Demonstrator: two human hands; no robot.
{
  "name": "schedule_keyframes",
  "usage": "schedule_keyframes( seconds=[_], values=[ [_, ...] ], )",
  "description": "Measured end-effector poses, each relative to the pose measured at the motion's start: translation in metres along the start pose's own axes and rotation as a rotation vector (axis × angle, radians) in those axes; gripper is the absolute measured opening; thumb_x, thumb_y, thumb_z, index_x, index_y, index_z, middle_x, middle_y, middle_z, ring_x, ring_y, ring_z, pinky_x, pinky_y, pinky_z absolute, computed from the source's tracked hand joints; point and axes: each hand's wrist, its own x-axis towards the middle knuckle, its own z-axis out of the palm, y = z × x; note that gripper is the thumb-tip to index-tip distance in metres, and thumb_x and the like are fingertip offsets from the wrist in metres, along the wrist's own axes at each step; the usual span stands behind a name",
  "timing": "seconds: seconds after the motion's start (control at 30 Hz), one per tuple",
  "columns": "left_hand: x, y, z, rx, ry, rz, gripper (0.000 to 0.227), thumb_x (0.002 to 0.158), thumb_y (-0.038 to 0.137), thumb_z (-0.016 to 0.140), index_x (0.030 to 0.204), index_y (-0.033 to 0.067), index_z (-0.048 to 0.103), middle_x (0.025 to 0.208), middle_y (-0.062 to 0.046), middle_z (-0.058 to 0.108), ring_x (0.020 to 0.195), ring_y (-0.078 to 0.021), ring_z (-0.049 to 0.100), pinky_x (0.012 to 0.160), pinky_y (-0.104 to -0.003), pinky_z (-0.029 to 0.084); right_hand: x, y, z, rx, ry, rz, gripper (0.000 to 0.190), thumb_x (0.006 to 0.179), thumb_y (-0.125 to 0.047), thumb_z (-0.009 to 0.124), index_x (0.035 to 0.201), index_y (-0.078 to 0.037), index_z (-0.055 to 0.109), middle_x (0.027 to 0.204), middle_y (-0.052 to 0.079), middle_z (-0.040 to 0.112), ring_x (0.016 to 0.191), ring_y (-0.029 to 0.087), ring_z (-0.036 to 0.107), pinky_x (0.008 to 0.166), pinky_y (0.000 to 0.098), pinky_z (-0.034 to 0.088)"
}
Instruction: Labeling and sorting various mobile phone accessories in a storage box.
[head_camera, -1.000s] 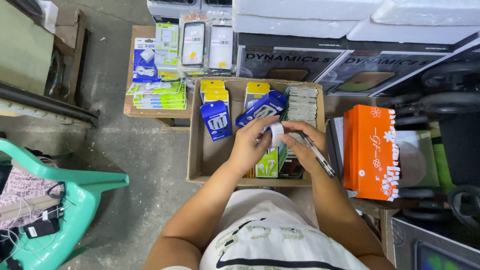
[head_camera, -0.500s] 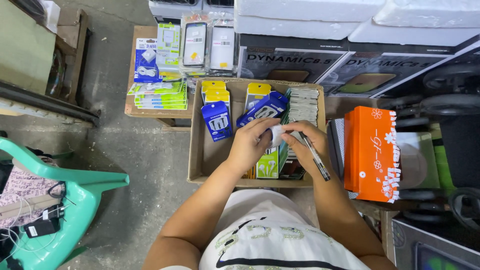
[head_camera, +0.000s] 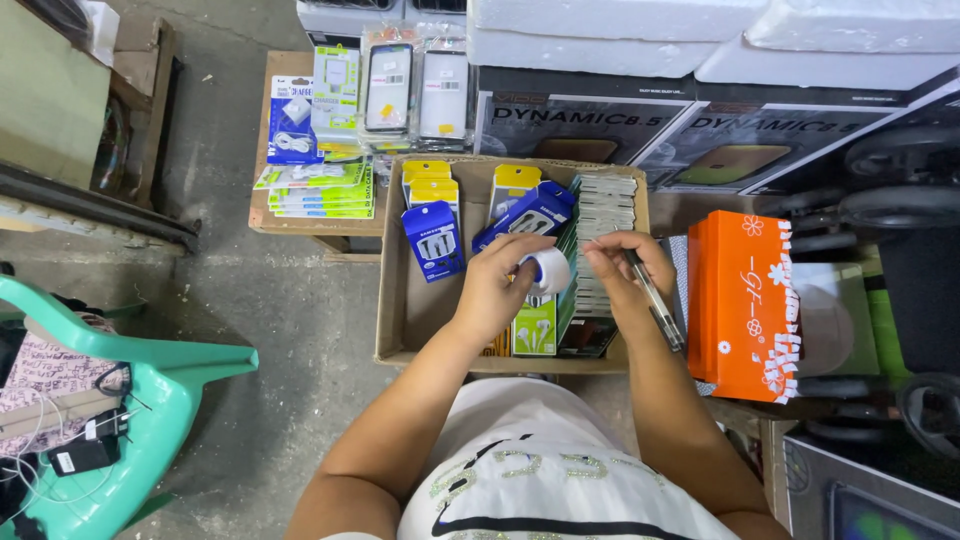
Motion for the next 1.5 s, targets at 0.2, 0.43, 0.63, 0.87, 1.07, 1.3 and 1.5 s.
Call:
schedule_keyframes(
  seconds=[0.2,0.43,0.63,0.87,1.07,1.3,1.5],
  values=[
    [-0.001,-0.01,0.014,0.086,-0.083,-0.024,0.043,0.085,-0.004,0.069,0.124,0.0115,0.072,0.109,-0.012,0.074,0.1,-0.0293,0.071,0.087,-0.036,0.058,0.0,-0.002,-0.011,0.056,0.177,0.058,0.016,0.103,-0.011,0.068,0.112,-0.002,0.059,0.102,0.013,0.072,0.094,0.021,0.071,0.093,0.0345,0.058],
    [0.015,-0.022,0.07,0.033,-0.218,-0.184,0.038,0.075,0.004,0.072,0.113,0.0065,0.066,0.1,-0.013,0.069,0.087,-0.0295,0.071,0.077,-0.038,0.058,-0.006,0.012,-0.063,0.054,0.354,0.084,0.015,0.104,-0.008,0.067,0.113,-0.002,0.058,0.1,0.014,0.071,0.089,0.021,0.069,0.086,0.0349,0.056],
    [0.037,-0.103,0.155,0.242,-0.292,-0.229,0.028,0.072,0.008,0.074,0.098,0.0065,0.064,0.094,-0.016,0.069,0.09,-0.036,0.068,0.079,-0.047,0.055,-0.014,0.007,-0.103,0.13,0.449,0.074,0.014,0.102,-0.006,0.068,0.113,-0.002,0.06,0.099,0.014,0.071,0.089,0.021,0.069,0.087,0.0354,0.059],
    [0.077,-0.122,0.185,0.416,-0.222,-0.234,0.042,0.071,0.025,0.083,0.105,0.0084,0.065,0.102,-0.022,0.068,0.094,-0.0411,0.067,0.083,-0.048,0.054,-0.022,0.015,-0.133,0.13,0.478,0.082,0.015,0.101,-0.006,0.07,0.111,-0.002,0.059,0.098,0.013,0.07,0.088,0.021,0.07,0.086,0.0358,0.061],
    [0.055,-0.163,0.148,0.377,-0.01,-0.412,0.031,0.083,0.035,0.078,0.098,0.0089,0.069,0.097,-0.015,0.074,0.091,-0.0352,0.071,0.081,-0.045,0.056,-0.016,0.032,-0.145,0.109,0.432,0.143,0.014,0.102,-0.007,0.068,0.111,-0.001,0.06,0.097,0.013,0.071,0.088,0.021,0.071,0.085,0.035,0.061],
    [-0.049,-0.31,0.134,0.463,-0.053,-0.997,0.053,0.076,0.043,0.083,0.114,0.0105,0.065,0.114,-0.018,0.073,0.107,-0.0335,0.069,0.094,-0.043,0.053,0.001,0.054,-0.139,0.065,0.32,0.251,0.012,0.101,-0.008,0.069,0.11,-0.002,0.061,0.096,0.011,0.073,0.084,0.017,0.069,0.084,0.0323,0.059],
    [-0.025,-0.225,0.153,0.699,0.062,-0.97,0.084,0.069,0.041,0.092,0.135,0.0133,0.048,0.132,-0.025,0.053,0.123,-0.0443,0.052,0.103,-0.048,0.044,0.017,0.057,-0.132,0.027,0.218,0.267,0.012,0.101,-0.011,0.068,0.109,-0.004,0.061,0.096,0.008,0.073,0.084,0.014,0.07,0.084,0.0306,0.057]
  ],
)
